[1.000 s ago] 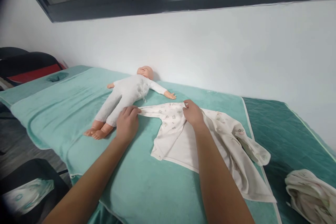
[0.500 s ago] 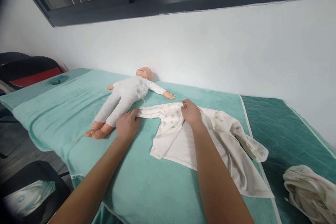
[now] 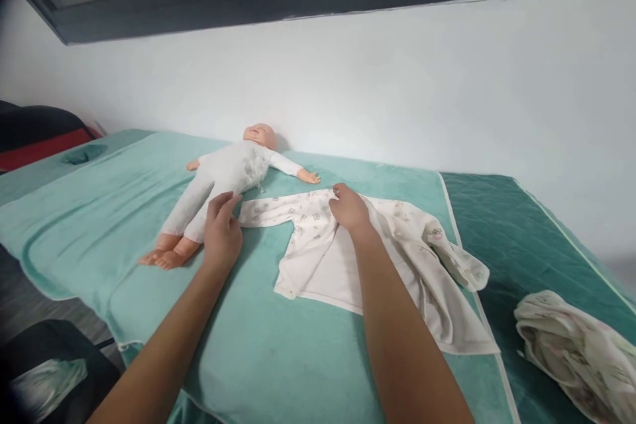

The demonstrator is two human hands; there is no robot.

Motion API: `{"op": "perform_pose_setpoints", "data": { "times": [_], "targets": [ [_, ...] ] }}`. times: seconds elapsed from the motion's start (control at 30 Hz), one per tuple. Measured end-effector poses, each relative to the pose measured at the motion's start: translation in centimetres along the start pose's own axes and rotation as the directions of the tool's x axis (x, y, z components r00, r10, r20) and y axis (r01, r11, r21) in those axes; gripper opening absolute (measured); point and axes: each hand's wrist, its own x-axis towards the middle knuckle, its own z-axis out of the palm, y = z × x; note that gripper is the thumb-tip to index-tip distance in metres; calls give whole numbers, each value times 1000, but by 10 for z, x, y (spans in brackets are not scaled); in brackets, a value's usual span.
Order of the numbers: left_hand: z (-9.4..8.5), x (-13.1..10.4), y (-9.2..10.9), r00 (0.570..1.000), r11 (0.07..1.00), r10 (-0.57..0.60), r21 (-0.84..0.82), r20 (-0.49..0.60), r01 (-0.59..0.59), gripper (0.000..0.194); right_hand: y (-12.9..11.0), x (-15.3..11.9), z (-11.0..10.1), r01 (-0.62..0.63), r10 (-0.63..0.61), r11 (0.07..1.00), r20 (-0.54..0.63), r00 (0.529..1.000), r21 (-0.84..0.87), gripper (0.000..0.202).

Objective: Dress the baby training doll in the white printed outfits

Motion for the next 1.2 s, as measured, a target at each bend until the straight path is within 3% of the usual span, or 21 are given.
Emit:
{"op": "perform_pose_setpoints", "data": {
  "times": [0.1,0.2,0.3,0.37,0.5,0.6,0.7,0.8,0.9,0.97,1.07,1.2],
  "targets": [
    [-3,-1,8,992,995,95,22,81,-97,35,-2,-2,-5,28,-28,1000,45,999,1,56],
    [-6,-5,28,961,988,148,-69,234,-136,27,-1,-2,-10,39,-40,999,71,997,2,58],
    [-8,-17,59,926,987,84,-158,369,-26,23,1,-1,-15,9,-7,1000,65,998,-30,55],
    [-7,-29,81,892,991,44,-134,451,19,24,2,0,-18,-29,33,997,43,999,-78,49],
    [-3,-51,115,812,999,44,-41,581,-24,18,1,-2,-24,-72,79,987,45,996,-146,22],
    [-3,-55,125,790,996,54,21,611,-84,10,-1,-6,-29,-64,68,997,106,992,-44,22],
    [-9,-50,126,800,999,11,25,600,-32,12,-4,-9,-31,-60,42,990,145,988,124,19],
    [-17,-40,120,836,967,-196,-41,512,252,15,-11,-7,-23,-76,25,941,159,987,330,7],
    [-25,-33,104,796,838,-426,-144,430,527,20,-24,-4,-6,-69,2,848,128,992,526,20],
    [-29,-30,91,756,740,-505,-243,417,628,20,-33,-3,6,-43,-25,793,102,994,607,24],
    [-30,-29,72,741,661,-537,-345,403,666,19,-38,-4,18,17,-81,761,69,994,648,28],
    [-24,-32,55,783,723,-574,-300,239,622,24,-32,-2,25,111,-150,811,20,989,575,29]
  ]
}}
